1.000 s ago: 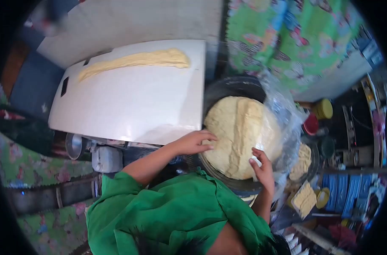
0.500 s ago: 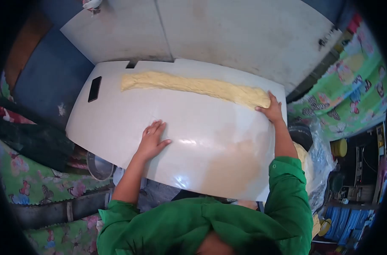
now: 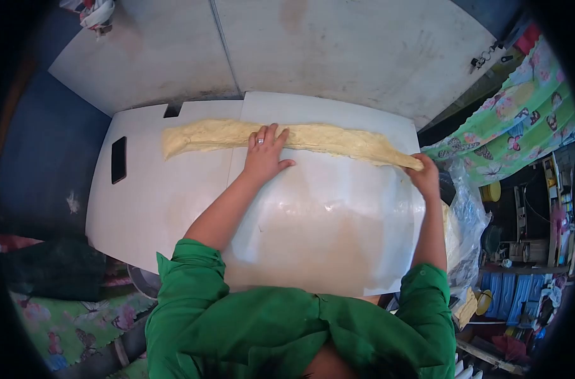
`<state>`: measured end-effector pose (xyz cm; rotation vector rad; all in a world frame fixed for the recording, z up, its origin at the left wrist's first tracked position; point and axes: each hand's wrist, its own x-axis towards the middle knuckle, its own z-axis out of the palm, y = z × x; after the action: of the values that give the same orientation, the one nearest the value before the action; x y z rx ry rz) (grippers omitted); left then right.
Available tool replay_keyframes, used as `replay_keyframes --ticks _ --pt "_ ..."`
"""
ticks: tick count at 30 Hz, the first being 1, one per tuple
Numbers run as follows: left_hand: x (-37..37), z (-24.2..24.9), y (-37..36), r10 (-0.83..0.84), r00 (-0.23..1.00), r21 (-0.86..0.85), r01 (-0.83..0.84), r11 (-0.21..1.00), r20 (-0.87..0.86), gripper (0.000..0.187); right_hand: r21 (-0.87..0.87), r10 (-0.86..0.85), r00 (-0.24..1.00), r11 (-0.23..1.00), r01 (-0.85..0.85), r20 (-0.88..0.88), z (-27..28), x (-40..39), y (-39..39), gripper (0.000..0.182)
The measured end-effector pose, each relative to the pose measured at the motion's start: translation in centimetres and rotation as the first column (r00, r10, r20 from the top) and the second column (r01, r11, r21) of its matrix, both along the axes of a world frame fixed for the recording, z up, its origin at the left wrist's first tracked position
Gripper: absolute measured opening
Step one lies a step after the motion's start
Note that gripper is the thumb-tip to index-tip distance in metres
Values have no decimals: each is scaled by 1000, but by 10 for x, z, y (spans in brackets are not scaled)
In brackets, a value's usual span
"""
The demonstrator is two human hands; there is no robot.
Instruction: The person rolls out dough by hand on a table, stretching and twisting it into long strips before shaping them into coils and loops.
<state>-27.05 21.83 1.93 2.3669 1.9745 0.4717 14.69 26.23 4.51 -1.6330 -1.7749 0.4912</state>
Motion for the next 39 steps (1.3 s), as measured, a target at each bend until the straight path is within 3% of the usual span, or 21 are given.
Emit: replay_keyframes --ticks 2,5,7,9,11,13,15,17,18,20,21,24,26,28,29,30,32,35,37,38,39 --pt "4 -2 13 -107 994 32 107 994 -7 92 -94 -51 974 995 31 -221 37 -6 -20 26" --pt "21 -13 41 -215 977 112 214 970 -9 84 -81 25 966 996 -48 -258 118 -31 -59 24" --pt "30 -15 62 -233 972 158 231 960 -7 79 267 191 977 951 -158 -101 161 -17 -72 25" --pt "31 -11 79 -256 956 -151 277 949 140 60 433 174 970 897 -86 -168 212 9 -92 31" --pt "16 3 76 -264 918 -151 318 936 295 53 471 106 878 870 146 -467 238 54 -114 39" --pt "-10 54 54 -145 913 -209 238 948 382 45 583 138 848 781 225 -512 248 104 -134 45" --pt "-72 96 10 -123 838 -27 162 986 531 52 514 173 826 844 157 -536 226 153 -158 45" --pt "-140 130 -49 -184 785 7 223 975 591 43 384 -13 875 896 225 -484 167 145 -170 43" --pt "-171 137 -77 -129 826 -50 187 981 548 37 273 -137 983 948 165 -121 132 142 -171 41" --pt "-243 115 -130 119 891 -283 11 959 438 39 -280 2 944 955 -100 -329 47 94 -182 38" --pt "-261 98 -155 260 909 -422 -107 900 325 43 -233 320 947 919 -319 -34 0 81 -190 43" --pt "-253 67 -214 336 928 -442 -236 865 162 50 -253 368 922 909 -330 119 -28 51 -216 59" --pt "-203 88 -232 383 923 -324 -350 879 41 64 -65 159 860 987 -146 485 6 30 -234 69" --pt "-142 73 -213 155 984 -109 -145 983 84 77 -102 177 929 983 -152 323 -12 27 -233 73" --pt "-81 66 -203 127 953 -135 -93 986 274 88 -141 188 970 976 -167 152 -24 25 -232 77" --pt "-28 59 -194 -8 939 -186 76 980 344 89 -84 173 952 984 -157 253 -31 23 -227 66" --pt "41 4 -176 -223 973 -168 231 958 64 71 -162 289 938 952 -260 193 -29 30 -205 59" --pt "40 11 -154 -268 963 -364 253 896 9 50 -100 368 923 928 -358 116 30 25 -203 50" --pt "7 42 -164 -199 950 -288 266 920 242 35 87 318 935 938 -334 157 97 13 -211 50" --pt "-21 72 -168 47 912 -408 135 903 407 32 180 302 937 926 -332 176 115 12 -216 51" --pt "-58 97 -179 123 872 -276 14 961 474 25 269 276 942 908 -320 190 122 12 -221 52"
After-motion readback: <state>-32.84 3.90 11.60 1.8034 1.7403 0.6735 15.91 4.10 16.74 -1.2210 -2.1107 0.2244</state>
